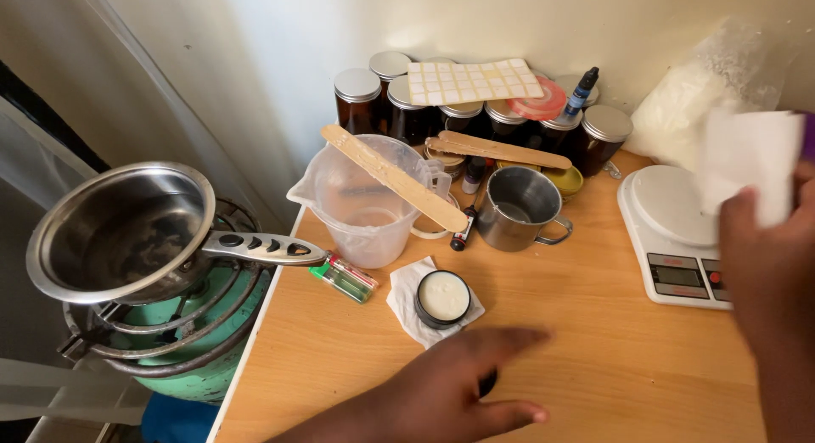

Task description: Clean a small jar, weigh it on a digital scale, record the weight in a notebook, and then use a wooden spatula to stir the contents.

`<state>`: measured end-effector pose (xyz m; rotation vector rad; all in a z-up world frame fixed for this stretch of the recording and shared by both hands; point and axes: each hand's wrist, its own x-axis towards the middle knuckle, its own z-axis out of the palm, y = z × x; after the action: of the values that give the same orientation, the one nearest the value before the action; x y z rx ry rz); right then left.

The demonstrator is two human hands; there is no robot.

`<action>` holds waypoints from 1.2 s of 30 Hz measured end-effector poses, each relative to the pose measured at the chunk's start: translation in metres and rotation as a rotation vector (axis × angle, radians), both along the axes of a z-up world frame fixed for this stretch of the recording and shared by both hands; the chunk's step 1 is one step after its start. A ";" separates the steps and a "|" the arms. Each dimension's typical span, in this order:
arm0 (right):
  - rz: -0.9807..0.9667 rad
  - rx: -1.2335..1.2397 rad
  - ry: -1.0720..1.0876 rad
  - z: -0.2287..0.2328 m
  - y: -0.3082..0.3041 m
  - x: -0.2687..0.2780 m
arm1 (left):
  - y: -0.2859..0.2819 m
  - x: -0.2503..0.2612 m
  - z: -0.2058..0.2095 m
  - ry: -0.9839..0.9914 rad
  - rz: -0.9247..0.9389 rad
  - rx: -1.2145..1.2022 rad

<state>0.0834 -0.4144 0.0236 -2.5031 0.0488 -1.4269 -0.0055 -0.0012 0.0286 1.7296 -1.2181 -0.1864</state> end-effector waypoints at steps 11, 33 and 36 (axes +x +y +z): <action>1.295 1.596 0.976 -0.020 0.247 -0.125 | -0.029 -0.022 -0.066 1.756 0.165 -0.730; 0.616 0.345 0.214 0.004 0.202 -0.099 | -0.016 -0.004 0.021 1.768 0.345 -0.878; 0.591 1.311 0.564 0.019 0.205 -0.098 | -0.013 -0.006 0.016 1.646 0.206 -0.813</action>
<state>-0.0150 -0.2092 0.0421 -1.4750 0.2336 -0.1930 -0.0115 -0.0142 0.0448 0.5117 0.1664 -0.6871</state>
